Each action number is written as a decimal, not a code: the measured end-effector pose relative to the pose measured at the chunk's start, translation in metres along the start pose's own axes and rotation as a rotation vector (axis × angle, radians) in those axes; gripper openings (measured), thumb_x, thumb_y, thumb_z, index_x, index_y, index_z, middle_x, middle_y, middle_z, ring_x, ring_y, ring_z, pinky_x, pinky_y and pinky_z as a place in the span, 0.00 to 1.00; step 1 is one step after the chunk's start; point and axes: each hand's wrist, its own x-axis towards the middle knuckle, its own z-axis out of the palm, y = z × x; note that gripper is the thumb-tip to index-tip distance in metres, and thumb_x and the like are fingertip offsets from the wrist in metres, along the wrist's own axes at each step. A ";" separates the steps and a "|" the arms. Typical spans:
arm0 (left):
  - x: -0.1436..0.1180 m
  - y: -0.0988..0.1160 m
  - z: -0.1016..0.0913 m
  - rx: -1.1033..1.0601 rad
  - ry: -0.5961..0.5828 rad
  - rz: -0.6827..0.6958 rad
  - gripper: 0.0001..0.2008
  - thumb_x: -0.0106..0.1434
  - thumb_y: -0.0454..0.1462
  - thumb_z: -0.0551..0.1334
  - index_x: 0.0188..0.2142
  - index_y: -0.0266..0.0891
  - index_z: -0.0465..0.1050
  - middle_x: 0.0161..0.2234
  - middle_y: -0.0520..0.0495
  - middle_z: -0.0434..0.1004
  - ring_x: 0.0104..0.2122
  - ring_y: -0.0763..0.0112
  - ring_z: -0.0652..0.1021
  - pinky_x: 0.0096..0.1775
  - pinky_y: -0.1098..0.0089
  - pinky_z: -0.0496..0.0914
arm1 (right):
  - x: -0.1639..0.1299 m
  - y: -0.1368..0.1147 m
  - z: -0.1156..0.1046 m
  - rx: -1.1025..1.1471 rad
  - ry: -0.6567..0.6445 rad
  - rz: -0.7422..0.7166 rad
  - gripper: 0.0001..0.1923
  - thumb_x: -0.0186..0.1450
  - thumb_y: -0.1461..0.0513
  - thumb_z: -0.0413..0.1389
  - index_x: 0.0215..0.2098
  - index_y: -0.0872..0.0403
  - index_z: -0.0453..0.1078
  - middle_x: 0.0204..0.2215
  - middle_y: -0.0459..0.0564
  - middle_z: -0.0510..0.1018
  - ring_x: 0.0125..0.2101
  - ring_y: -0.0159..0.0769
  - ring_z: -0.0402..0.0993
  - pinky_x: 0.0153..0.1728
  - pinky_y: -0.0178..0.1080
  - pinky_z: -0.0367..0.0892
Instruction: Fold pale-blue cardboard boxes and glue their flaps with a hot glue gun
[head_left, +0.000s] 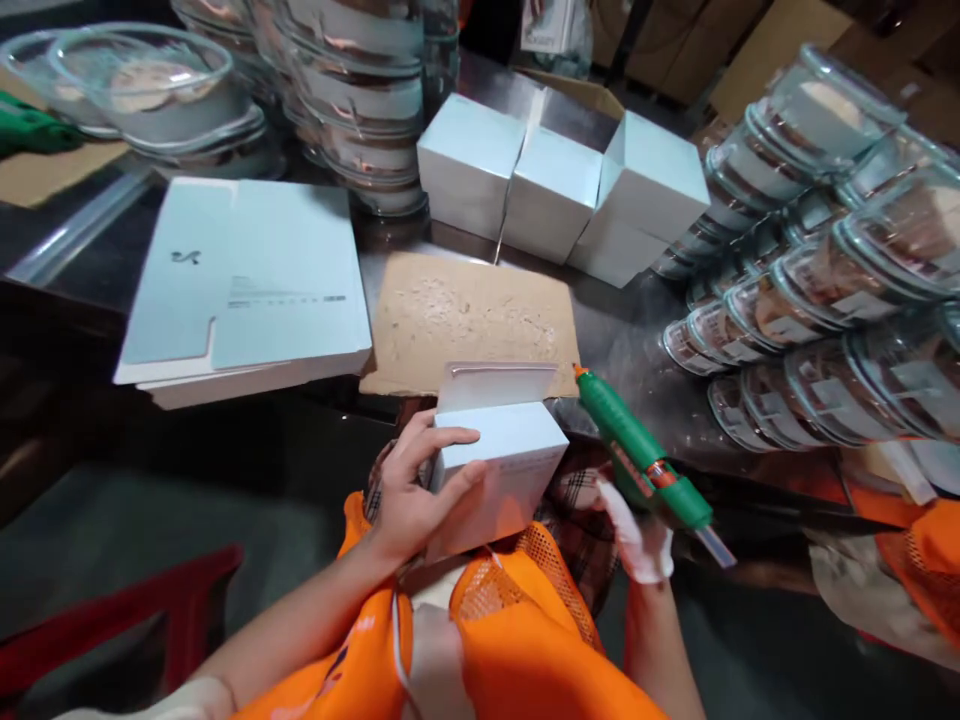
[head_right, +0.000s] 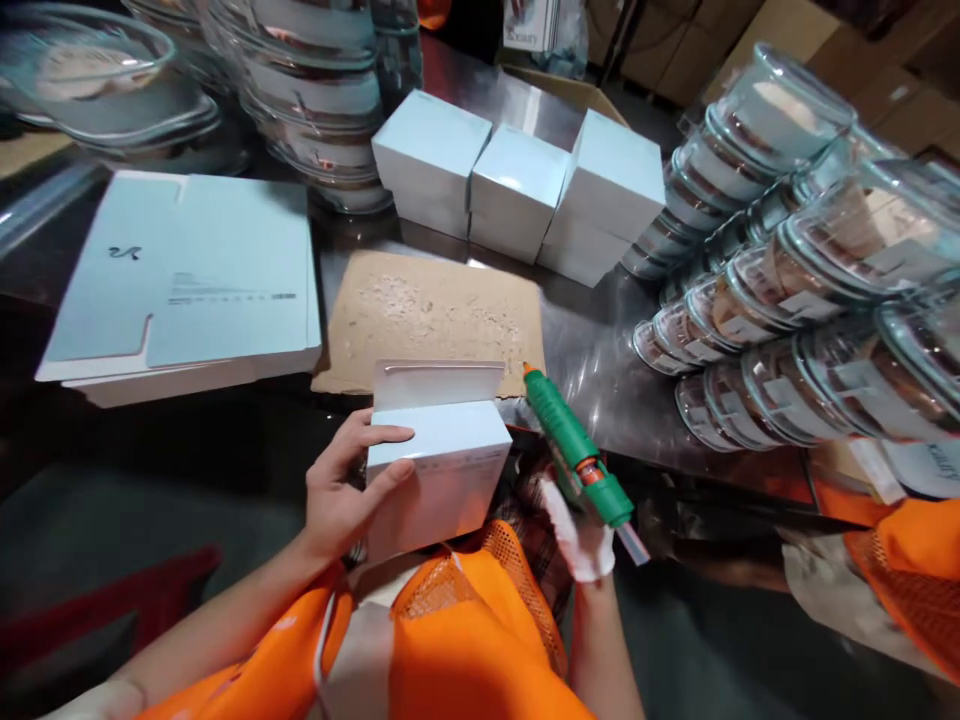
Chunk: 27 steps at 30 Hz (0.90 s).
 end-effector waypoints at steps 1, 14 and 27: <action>0.000 -0.001 0.000 -0.009 0.003 -0.007 0.08 0.68 0.43 0.72 0.46 0.46 0.83 0.46 0.46 0.81 0.48 0.63 0.82 0.48 0.68 0.76 | 0.010 -0.002 0.003 0.055 0.039 0.025 0.17 0.63 0.51 0.66 0.37 0.56 0.84 0.21 0.42 0.80 0.23 0.35 0.75 0.26 0.33 0.76; -0.001 -0.005 -0.001 -0.123 -0.006 -0.078 0.12 0.68 0.49 0.71 0.43 0.46 0.84 0.45 0.45 0.82 0.47 0.59 0.82 0.47 0.65 0.76 | 0.099 -0.022 -0.010 -0.264 0.068 0.364 0.20 0.67 0.47 0.60 0.29 0.53 0.79 0.27 0.56 0.84 0.32 0.45 0.83 0.35 0.41 0.76; 0.009 -0.011 0.017 -0.363 0.059 -0.141 0.27 0.68 0.55 0.70 0.59 0.51 0.65 0.45 0.46 0.81 0.51 0.58 0.85 0.52 0.59 0.79 | 0.056 -0.036 0.026 0.322 -0.529 -0.058 0.42 0.55 0.25 0.61 0.43 0.50 0.85 0.52 0.57 0.85 0.54 0.53 0.81 0.59 0.52 0.74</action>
